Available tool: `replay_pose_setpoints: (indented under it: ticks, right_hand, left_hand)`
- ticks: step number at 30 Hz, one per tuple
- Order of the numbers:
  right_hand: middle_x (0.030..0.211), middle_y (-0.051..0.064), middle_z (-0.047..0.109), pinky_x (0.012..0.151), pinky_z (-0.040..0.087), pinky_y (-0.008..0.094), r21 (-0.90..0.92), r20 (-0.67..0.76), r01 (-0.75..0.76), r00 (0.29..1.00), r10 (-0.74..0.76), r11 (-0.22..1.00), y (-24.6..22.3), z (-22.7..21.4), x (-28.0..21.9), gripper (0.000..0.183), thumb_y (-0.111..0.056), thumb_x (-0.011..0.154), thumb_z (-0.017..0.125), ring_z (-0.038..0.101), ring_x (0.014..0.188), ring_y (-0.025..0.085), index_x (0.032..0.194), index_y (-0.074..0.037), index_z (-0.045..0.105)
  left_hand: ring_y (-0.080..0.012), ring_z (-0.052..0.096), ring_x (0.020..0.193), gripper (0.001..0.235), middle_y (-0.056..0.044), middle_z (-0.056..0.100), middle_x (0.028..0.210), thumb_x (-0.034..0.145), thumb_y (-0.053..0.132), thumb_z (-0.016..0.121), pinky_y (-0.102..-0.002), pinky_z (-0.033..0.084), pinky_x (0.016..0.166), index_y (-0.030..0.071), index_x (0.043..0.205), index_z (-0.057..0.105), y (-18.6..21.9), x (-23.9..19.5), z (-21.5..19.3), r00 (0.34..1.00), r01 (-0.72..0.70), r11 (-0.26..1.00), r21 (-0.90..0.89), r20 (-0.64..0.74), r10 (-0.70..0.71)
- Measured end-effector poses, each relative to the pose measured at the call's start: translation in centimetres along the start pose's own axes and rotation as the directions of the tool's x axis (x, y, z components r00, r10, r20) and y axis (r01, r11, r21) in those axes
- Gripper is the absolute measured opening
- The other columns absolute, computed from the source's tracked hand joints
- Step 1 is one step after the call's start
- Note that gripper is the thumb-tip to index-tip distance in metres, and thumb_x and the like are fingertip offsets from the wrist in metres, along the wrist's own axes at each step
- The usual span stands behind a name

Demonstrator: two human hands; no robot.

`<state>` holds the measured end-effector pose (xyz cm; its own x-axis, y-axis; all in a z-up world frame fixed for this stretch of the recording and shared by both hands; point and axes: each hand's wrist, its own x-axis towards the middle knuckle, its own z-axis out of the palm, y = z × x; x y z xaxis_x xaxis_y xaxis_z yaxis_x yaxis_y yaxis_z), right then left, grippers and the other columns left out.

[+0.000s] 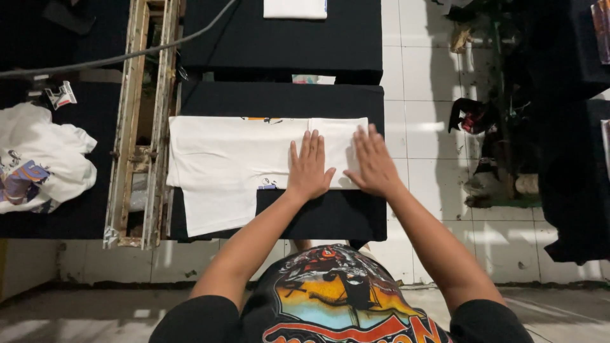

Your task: The person folds a white t-shirt on a black table, smoothing it out and folding it into a neat square. They then pick up another white t-shirt from a pile, unfold it, and lay it flat on the table to begin folding it as well.

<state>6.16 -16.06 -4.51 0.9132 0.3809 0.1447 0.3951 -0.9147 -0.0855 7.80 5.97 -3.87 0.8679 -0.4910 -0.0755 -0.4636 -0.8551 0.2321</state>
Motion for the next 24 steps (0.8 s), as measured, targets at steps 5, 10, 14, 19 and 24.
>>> replay_pose_setpoints:
  ticks: [5, 10, 14, 19, 24]
  right_hand:
    - [0.171, 0.019, 0.021, 0.128, 0.009, 0.05, -0.006, 0.119, -0.036, 0.992, 0.037, 0.999, 1.0, 1.1, -1.8, 0.11, -0.084, 0.089, 0.042, 0.013, 0.158, 0.04, 0.161, -0.001, 0.03]
    - [0.171, 0.018, 0.021, 0.128, 0.01, 0.048, -0.003, 0.094, -0.07, 0.993, 0.07, 0.998, 2.0, 0.2, 0.3, 0.103, -0.079, 0.093, 0.037, 0.012, 0.159, 0.037, 0.162, -0.003, 0.028]
    - [0.171, 0.018, 0.022, 0.128, 0.009, 0.048, 0.03, 0.108, -0.045, 0.993, 0.041, 0.999, 1.9, 1.8, 2.7, 0.088, -0.066, 0.101, 0.028, 0.015, 0.159, 0.035, 0.163, -0.004, 0.027]
    - [0.172, 0.016, 0.02, 0.128, 0.004, 0.05, 0.018, 0.117, -0.083, 0.99, 0.08, 0.996, 2.5, 2.3, 2.6, 0.096, -0.075, 0.097, 0.03, 0.013, 0.16, 0.032, 0.165, -0.007, 0.025]
    - [0.172, 0.022, 0.014, 0.129, 0.004, 0.05, -0.005, 0.154, -0.225, 0.962, 0.224, 0.974, 3.0, 1.7, 1.4, 0.122, -0.091, 0.084, 0.033, 0.008, 0.16, 0.038, 0.163, 0.001, 0.023]
  left_hand:
    - [-0.0415, -0.003, 0.158, 0.09, -0.023, 0.003, 0.171, 0.101, 0.062, 0.033, -0.071, -0.002, 0.12, -0.001, 0.163, 0.013, -0.3, -1.0, -0.3, 0.999, 0.013, 1.0, -0.011, 0.042, -0.013]
    - [-0.0451, 0.015, 0.155, 0.077, -0.029, 0.032, 0.162, 0.098, 0.051, 0.047, -0.073, 0.005, 0.119, -0.006, 0.15, 0.042, 0.2, 1.8, -0.5, 0.972, -0.063, 0.996, -0.055, -0.229, 0.049]
    - [-0.0396, 0.026, 0.154, 0.068, -0.025, 0.036, 0.161, 0.099, 0.041, 0.046, -0.066, 0.015, 0.122, -0.003, 0.152, 0.042, 0.5, 5.3, 0.8, 0.97, -0.077, 0.997, -0.013, -0.234, 0.072]
    - [-0.0341, 0.013, 0.159, 0.08, -0.018, 0.021, 0.17, 0.1, 0.053, 0.041, -0.061, 0.014, 0.125, 0.002, 0.16, 0.027, -0.2, 3.8, -1.1, 0.998, 0.014, 1.0, -0.021, -0.059, -0.015]
    - [-0.0364, 0.007, 0.159, 0.085, -0.022, 0.012, 0.171, 0.1, 0.055, 0.039, -0.059, 0.005, 0.126, 0.0, 0.162, 0.019, -1.2, 2.0, -1.6, 0.997, 0.082, 0.994, -0.071, 0.009, -0.081]
